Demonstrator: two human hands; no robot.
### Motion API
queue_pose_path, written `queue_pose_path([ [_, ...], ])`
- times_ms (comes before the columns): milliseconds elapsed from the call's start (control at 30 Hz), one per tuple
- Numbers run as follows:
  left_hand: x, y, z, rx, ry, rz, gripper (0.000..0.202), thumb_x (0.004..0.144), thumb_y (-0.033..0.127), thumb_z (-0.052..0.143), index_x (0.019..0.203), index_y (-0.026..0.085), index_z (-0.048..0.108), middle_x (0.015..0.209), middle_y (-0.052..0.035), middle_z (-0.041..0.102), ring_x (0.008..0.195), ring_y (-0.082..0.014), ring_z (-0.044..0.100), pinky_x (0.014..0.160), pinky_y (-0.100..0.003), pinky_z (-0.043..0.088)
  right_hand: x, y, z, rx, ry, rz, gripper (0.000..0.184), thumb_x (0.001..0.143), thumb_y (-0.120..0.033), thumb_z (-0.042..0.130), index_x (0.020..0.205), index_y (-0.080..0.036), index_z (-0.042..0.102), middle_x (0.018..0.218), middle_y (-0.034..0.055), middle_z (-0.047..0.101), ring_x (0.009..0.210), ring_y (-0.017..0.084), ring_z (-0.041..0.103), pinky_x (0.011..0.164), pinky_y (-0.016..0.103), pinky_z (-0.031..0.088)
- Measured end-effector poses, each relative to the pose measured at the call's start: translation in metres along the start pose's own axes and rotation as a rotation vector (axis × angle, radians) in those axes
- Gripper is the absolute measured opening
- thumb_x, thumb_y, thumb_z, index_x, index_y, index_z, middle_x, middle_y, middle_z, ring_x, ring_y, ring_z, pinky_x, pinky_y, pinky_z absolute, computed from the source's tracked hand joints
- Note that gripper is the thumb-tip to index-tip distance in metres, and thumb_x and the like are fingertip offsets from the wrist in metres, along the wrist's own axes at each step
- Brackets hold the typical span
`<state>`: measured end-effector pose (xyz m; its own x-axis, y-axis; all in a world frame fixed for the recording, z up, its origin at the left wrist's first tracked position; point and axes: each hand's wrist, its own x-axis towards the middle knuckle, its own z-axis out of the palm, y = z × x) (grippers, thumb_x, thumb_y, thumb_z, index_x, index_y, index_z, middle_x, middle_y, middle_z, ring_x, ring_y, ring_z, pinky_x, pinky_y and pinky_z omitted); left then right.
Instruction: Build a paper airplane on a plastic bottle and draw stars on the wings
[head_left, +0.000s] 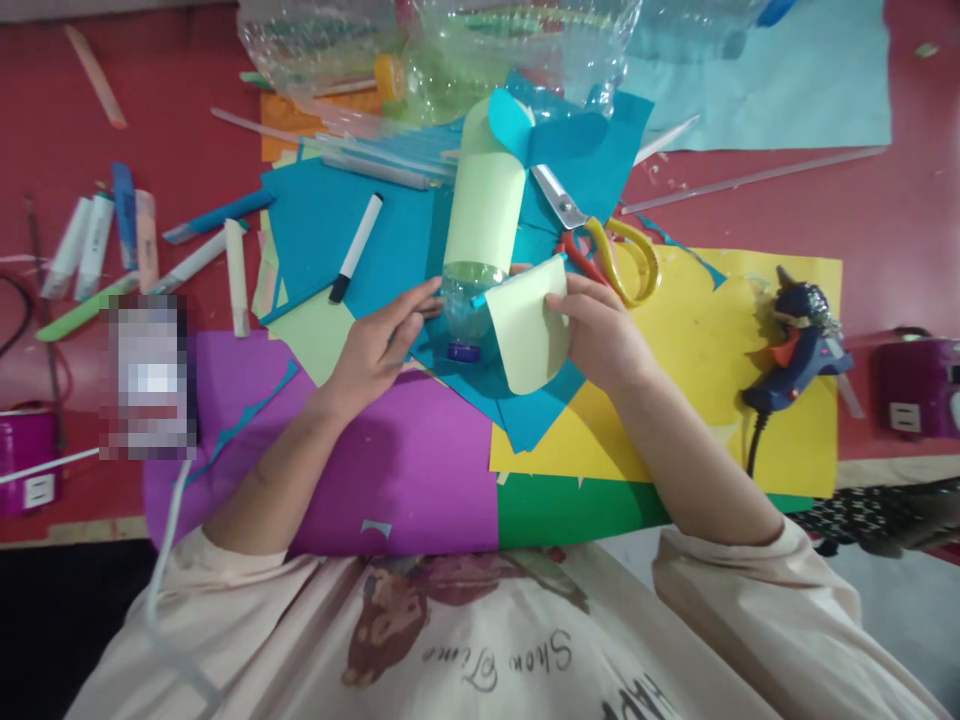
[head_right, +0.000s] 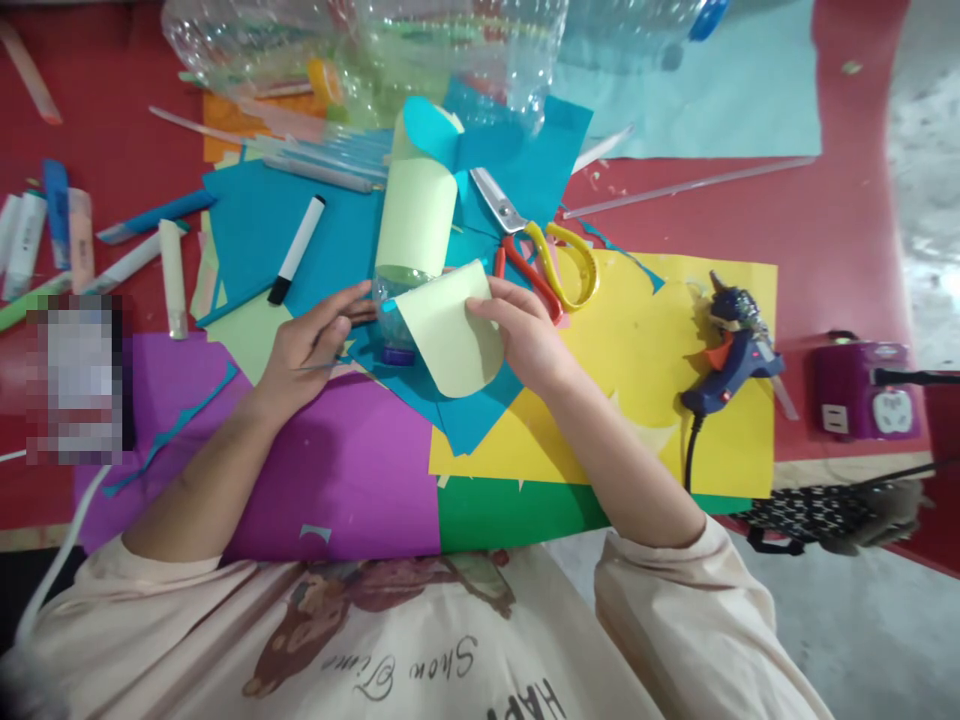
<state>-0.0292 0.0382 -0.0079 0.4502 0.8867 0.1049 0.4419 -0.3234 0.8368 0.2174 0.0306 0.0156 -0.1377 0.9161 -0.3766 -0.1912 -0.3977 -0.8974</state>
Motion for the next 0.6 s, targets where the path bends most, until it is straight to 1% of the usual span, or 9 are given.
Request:
queue_pose_path([
  [67,0.001,0.0022,-0.0016,0.057,0.007,0.004,0.049,0.099,0.053,0.032,0.127,0.02,0.055,0.119,-0.0086,0.066,0.11,-0.0224,0.064,0.089,-0.033,0.055,-0.0028,-0.002,0.0002,-0.019,-0.047,0.001,0.029,0.069,-0.036,0.062,0.093,-0.022,0.068,0.1,0.0021,0.071,0.102,0.025,0.066,0.072,0.032,0.056],
  [133,0.0018,0.0044,-0.0032,0.163,0.029,0.059,0.047,0.1,0.051,0.031,0.108,0.019,0.063,0.119,-0.01,0.064,0.108,-0.022,0.063,0.091,-0.034,0.053,-0.0056,-0.0034,-0.0003,-0.053,-0.078,-0.013,0.026,0.069,-0.034,0.062,0.091,-0.022,0.068,0.107,0.0019,0.069,0.102,0.025,0.065,0.071,0.031,0.055],
  [200,0.002,0.0049,-0.0037,0.27,0.052,0.11,0.047,0.1,0.051,0.029,0.094,0.018,0.063,0.123,-0.0121,0.06,0.111,-0.0228,0.061,0.093,-0.036,0.052,-0.0074,-0.0039,-0.0015,-0.096,-0.094,-0.037,0.022,0.07,-0.035,0.062,0.087,-0.022,0.068,0.116,0.0017,0.066,0.102,0.025,0.065,0.07,0.031,0.055],
  [267,0.0016,0.0036,-0.003,0.325,0.081,0.123,0.042,0.099,0.052,0.032,0.1,0.019,0.059,0.13,-0.0137,0.054,0.115,-0.0238,0.058,0.091,-0.036,0.053,-0.0078,-0.0034,-0.0025,-0.129,-0.109,-0.057,0.023,0.071,-0.037,0.061,0.087,-0.022,0.068,0.122,0.0016,0.063,0.104,0.025,0.064,0.071,0.031,0.055],
  [333,0.0012,0.0016,-0.0022,0.336,0.103,0.134,0.04,0.099,0.052,0.034,0.119,0.021,0.051,0.139,-0.0143,0.046,0.121,-0.025,0.054,0.09,-0.036,0.053,-0.0072,-0.0025,-0.0032,-0.138,-0.134,-0.046,0.028,0.071,-0.038,0.061,0.093,-0.022,0.068,0.12,0.0024,0.064,0.104,0.025,0.063,0.07,0.031,0.055],
  [400,0.0009,0.0002,-0.0021,0.347,0.08,0.184,0.047,0.098,0.055,0.033,0.135,0.026,0.039,0.147,-0.0133,0.036,0.13,-0.0279,0.046,0.093,-0.039,0.052,-0.0066,-0.0018,-0.0036,-0.126,-0.174,-0.008,0.034,0.07,-0.037,0.062,0.099,-0.021,0.068,0.113,0.0035,0.067,0.1,0.025,0.065,0.067,0.03,0.055],
  [467,0.0007,-0.0001,-0.0027,0.371,0.023,0.243,0.051,0.097,0.058,0.03,0.142,0.032,0.031,0.151,-0.0105,0.031,0.135,-0.031,0.04,0.098,-0.042,0.049,-0.0065,-0.0016,-0.0045,-0.111,-0.221,0.029,0.036,0.07,-0.036,0.062,0.102,-0.02,0.068,0.105,0.0042,0.07,0.091,0.023,0.067,0.061,0.028,0.054],
  [500,0.0005,0.0,-0.0031,0.38,-0.001,0.263,0.052,0.097,0.059,0.03,0.143,0.035,0.03,0.152,-0.0095,0.029,0.135,-0.0316,0.04,0.098,-0.043,0.049,-0.0066,-0.0016,-0.0051,-0.106,-0.243,0.041,0.036,0.071,-0.036,0.062,0.103,-0.02,0.069,0.102,0.0043,0.071,0.085,0.022,0.068,0.058,0.027,0.053],
  [600,-0.0009,0.0012,-0.0035,0.371,-0.044,0.27,0.053,0.096,0.06,0.031,0.144,0.038,0.028,0.152,-0.0091,0.028,0.125,-0.0288,0.052,0.093,-0.04,0.052,-0.0067,-0.0023,-0.0079,-0.103,-0.277,0.045,0.033,0.073,-0.034,0.063,0.102,-0.02,0.07,0.098,0.0041,0.072,0.071,0.018,0.067,0.054,0.026,0.052],
])
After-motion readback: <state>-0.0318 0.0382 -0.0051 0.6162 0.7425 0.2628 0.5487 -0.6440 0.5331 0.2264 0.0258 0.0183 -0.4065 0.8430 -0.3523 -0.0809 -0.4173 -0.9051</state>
